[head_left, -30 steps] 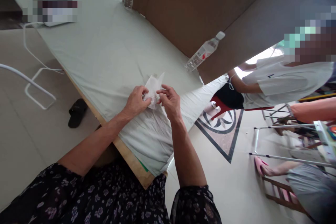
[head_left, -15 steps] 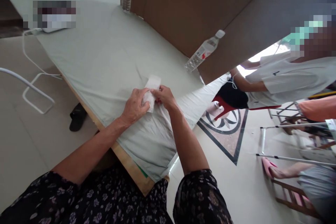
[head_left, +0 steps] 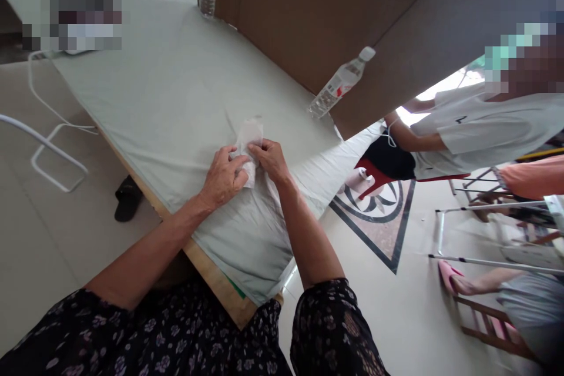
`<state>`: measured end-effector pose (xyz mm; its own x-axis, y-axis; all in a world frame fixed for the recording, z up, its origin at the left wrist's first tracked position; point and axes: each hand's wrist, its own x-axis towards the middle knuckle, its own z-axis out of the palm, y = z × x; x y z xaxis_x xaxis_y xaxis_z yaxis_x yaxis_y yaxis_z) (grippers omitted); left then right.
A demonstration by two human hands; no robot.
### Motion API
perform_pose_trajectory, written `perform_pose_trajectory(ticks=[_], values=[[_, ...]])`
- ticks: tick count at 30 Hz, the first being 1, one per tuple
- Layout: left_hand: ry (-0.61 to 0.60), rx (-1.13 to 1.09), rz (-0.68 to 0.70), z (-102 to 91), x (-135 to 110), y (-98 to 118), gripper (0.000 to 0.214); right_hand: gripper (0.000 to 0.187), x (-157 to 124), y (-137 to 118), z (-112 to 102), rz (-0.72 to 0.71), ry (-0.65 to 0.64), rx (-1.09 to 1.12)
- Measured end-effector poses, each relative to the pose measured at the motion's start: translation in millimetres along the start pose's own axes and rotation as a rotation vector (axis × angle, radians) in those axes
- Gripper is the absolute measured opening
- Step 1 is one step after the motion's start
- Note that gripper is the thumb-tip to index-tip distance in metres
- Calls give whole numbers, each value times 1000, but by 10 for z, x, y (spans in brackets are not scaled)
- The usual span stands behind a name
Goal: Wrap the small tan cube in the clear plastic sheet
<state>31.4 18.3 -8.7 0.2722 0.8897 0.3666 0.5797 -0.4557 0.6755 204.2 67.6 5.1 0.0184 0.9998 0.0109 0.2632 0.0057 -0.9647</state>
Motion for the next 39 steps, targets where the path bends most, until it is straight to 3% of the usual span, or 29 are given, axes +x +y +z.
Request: perform_pose_trajectory(ticks=[3,7,9,12,15,19,22,25,27,30,32,35,39], values=[[51,-31,-18,16,5,-19,38,27,-94,-79,60,-35,11,117],[161,-56,-67,26,41,-87,75,26,-297,-154,111,-82,-25,132],[150,-72,-70,17,65,-139,81,22,-404,-167,112,-135,-54,73],[33,-134,-31,-19,96,-219,61,15,-559,-171,77,-249,-82,-96],[-60,-199,-17,-75,110,-276,38,20,-712,-152,11,-373,-114,-253],[-92,-218,-42,-135,97,-279,27,46,-855,-84,-34,-462,-136,-445],[-76,-213,-45,-162,95,-236,26,45,-847,-40,2,-464,-92,-510],[-33,-230,-48,-210,118,-178,26,32,-746,-44,45,-418,-4,-381],[-63,-282,-67,-261,132,-132,29,22,-670,-67,57,-287,-1,-207],[-249,-368,-131,-328,133,-58,38,30,-606,-94,68,-8,-47,39],[-349,-411,-165,-345,124,-17,43,39,-605,-96,80,105,-50,124],[-368,-474,-203,-330,114,9,45,49,-645,-95,92,146,-37,155],[-321,-635,-236,-283,111,-5,49,55,-733,-123,70,94,-53,156]])
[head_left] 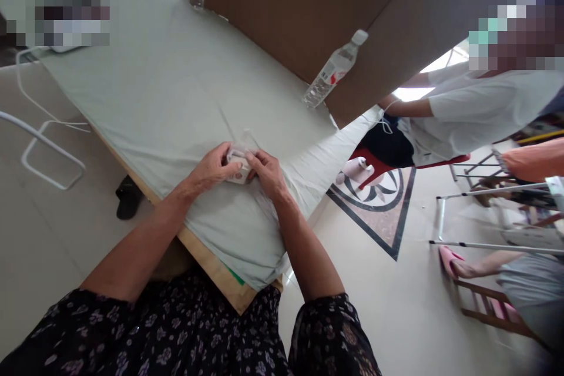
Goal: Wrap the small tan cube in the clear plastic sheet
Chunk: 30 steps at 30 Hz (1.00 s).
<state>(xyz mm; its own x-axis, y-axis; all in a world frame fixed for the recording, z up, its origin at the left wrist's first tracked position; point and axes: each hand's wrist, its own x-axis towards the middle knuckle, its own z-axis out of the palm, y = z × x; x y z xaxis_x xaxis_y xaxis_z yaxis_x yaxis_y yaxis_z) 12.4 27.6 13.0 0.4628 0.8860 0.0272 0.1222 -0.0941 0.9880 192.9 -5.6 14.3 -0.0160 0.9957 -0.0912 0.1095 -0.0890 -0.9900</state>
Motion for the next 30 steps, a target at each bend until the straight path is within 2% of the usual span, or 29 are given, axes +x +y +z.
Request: perform_pose_trajectory(ticks=[4,11,15,24,27,30], values=[[79,-53,5,3,2,-28,66,62,-69,-25,-13,-94,-6,23],[49,-189,-75,-39,17,-18,94,62,10,18,-15,-41,-24,48],[90,-196,-120,-37,36,-10,94,54,64,23,-17,-83,1,37],[77,-171,-157,-46,42,-39,90,50,-16,34,4,-69,22,-8],[62,-205,-146,-52,44,-44,89,47,93,-16,-1,-122,44,-7],[59,-213,-145,-61,37,-33,87,44,294,-65,16,-135,11,37]])
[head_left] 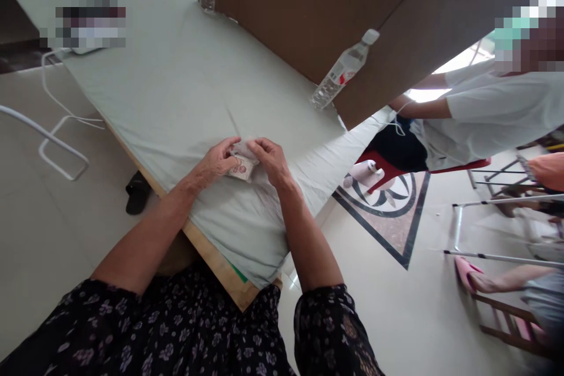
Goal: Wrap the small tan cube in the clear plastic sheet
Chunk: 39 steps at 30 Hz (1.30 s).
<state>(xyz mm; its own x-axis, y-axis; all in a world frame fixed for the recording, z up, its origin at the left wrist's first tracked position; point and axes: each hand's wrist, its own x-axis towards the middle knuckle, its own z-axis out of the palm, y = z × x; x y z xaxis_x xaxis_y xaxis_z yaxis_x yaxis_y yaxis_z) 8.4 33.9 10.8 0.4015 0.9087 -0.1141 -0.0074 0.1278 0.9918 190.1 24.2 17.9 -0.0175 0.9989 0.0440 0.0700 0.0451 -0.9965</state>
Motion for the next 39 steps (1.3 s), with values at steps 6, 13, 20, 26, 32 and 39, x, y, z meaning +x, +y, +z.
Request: perform_pose_trajectory(ticks=[6,13,20,26,32,39], values=[[34,115,66,-31,-1,-35,69,28,107,14,55,-105,38,32],[139,274,187,-25,8,-107,56,15,-194,101,67,-436,132,-548],[182,525,274,4,-5,-131,46,31,-548,122,58,-533,40,-980],[221,383,225,-38,23,-150,48,45,-619,260,-86,-362,144,-705],[130,198,180,-108,38,-129,86,97,-449,398,-262,-181,139,-414],[32,328,208,-87,43,-155,103,122,-232,423,-152,-216,-51,-424]])
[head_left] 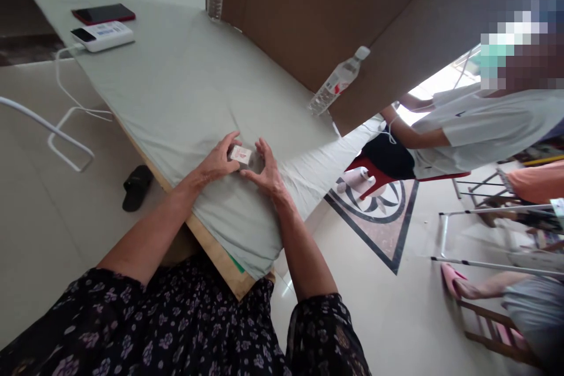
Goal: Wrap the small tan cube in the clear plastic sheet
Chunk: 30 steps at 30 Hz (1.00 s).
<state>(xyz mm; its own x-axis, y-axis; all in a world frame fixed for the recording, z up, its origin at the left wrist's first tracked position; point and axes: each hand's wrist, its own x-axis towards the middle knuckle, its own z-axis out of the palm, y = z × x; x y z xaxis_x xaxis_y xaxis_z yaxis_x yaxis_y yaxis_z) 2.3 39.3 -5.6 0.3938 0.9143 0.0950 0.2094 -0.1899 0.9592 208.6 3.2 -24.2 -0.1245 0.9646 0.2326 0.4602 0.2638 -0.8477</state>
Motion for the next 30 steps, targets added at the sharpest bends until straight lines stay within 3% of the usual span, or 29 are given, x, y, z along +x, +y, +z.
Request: perform_pose_trajectory(ticks=[8,15,30], values=[[170,97,49,74,21,-73,91,96,212,104,128,25,42,66],[217,104,60,84,4,-102,92,83,200,84,118,24,14,9],[213,164,107,44,46,-125,89,82,225,78,175,-34,53,-96]])
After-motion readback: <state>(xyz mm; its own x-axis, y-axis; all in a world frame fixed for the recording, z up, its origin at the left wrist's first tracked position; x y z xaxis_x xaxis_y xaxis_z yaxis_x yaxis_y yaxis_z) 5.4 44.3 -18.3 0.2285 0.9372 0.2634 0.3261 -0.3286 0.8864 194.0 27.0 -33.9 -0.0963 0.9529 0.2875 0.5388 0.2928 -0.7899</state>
